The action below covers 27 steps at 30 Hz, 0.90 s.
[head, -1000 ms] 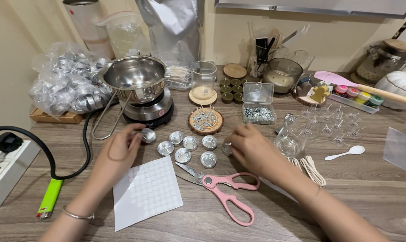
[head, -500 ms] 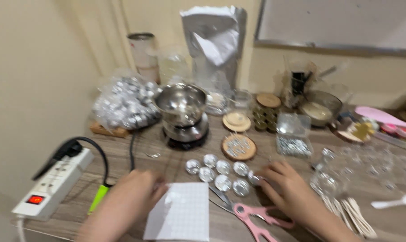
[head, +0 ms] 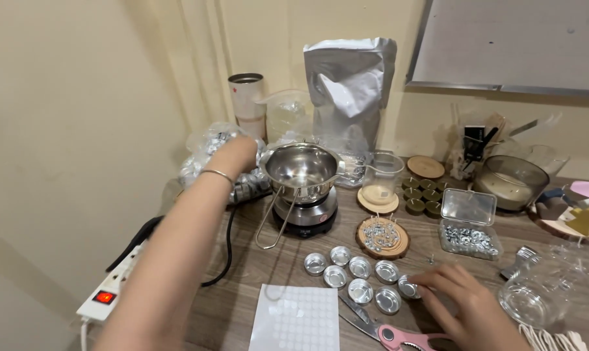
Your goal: Applying adhesive stickers to the bottom of small metal candle containers using tweezers.
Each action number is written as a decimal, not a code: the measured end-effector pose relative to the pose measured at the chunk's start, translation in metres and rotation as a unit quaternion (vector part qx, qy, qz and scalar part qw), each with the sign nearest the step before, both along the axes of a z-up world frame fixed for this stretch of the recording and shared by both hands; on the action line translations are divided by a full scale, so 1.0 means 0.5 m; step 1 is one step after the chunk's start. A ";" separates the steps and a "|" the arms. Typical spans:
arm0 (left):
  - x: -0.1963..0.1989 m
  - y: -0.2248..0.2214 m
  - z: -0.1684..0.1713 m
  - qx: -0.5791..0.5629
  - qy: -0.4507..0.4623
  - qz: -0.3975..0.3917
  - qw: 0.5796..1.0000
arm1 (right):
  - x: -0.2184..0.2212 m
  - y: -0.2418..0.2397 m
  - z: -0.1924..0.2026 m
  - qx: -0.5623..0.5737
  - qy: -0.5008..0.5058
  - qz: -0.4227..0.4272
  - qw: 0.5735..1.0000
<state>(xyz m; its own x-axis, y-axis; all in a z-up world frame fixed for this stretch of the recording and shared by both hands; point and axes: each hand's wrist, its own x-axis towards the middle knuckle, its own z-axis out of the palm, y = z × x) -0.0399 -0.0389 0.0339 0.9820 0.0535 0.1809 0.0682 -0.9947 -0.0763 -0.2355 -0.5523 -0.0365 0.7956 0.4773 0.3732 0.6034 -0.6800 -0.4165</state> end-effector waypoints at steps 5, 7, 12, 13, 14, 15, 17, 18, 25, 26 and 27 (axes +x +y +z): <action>0.066 0.040 -0.087 -0.004 -0.086 0.046 0.995 | 0.001 -0.026 -0.013 0.005 0.014 -0.016 1.000; 0.073 0.036 -0.097 -0.011 -0.106 0.060 0.993 | 0.000 -0.027 -0.007 0.014 -0.004 -0.004 1.000; 0.060 0.031 -0.126 -0.062 -0.044 0.121 0.990 | -0.004 -0.022 0.001 0.022 0.032 -0.038 0.999; 0.059 0.029 -0.129 -0.063 -0.043 0.120 0.990 | -0.004 -0.020 0.004 0.021 0.033 -0.038 0.998; 0.058 0.029 -0.131 -0.074 -0.055 0.124 0.988 | -0.005 -0.018 0.007 0.027 0.035 -0.035 0.998; 0.053 0.030 -0.134 -0.084 -0.066 0.129 0.986 | -0.007 -0.014 0.010 0.033 0.039 -0.030 0.998; 0.023 0.015 -0.109 -0.088 -0.070 0.133 0.985 | -0.012 -0.008 0.019 0.032 0.046 -0.032 0.998; 0.006 0.006 -0.097 -0.092 -0.075 0.135 0.984 | -0.017 -0.006 0.022 0.033 0.052 -0.033 0.998; -0.023 -0.005 0.022 -0.068 -0.055 0.120 0.989 | -0.027 0.003 0.033 0.038 -0.001 0.016 0.999; -0.011 0.009 0.022 -0.046 -0.079 0.114 0.989 | -0.028 0.005 0.035 0.032 0.026 -0.001 0.999; 0.004 0.019 0.020 -0.024 -0.101 0.105 0.989 | -0.033 0.005 0.036 0.025 0.053 -0.022 0.998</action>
<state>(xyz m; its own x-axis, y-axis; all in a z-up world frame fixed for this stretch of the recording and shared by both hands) -0.0381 -0.0292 0.0440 0.8926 0.2663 0.3639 0.2835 -0.9589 0.0063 -0.2521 -0.5497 -0.0182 0.8515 0.4243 0.3081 0.5244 -0.6814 -0.5106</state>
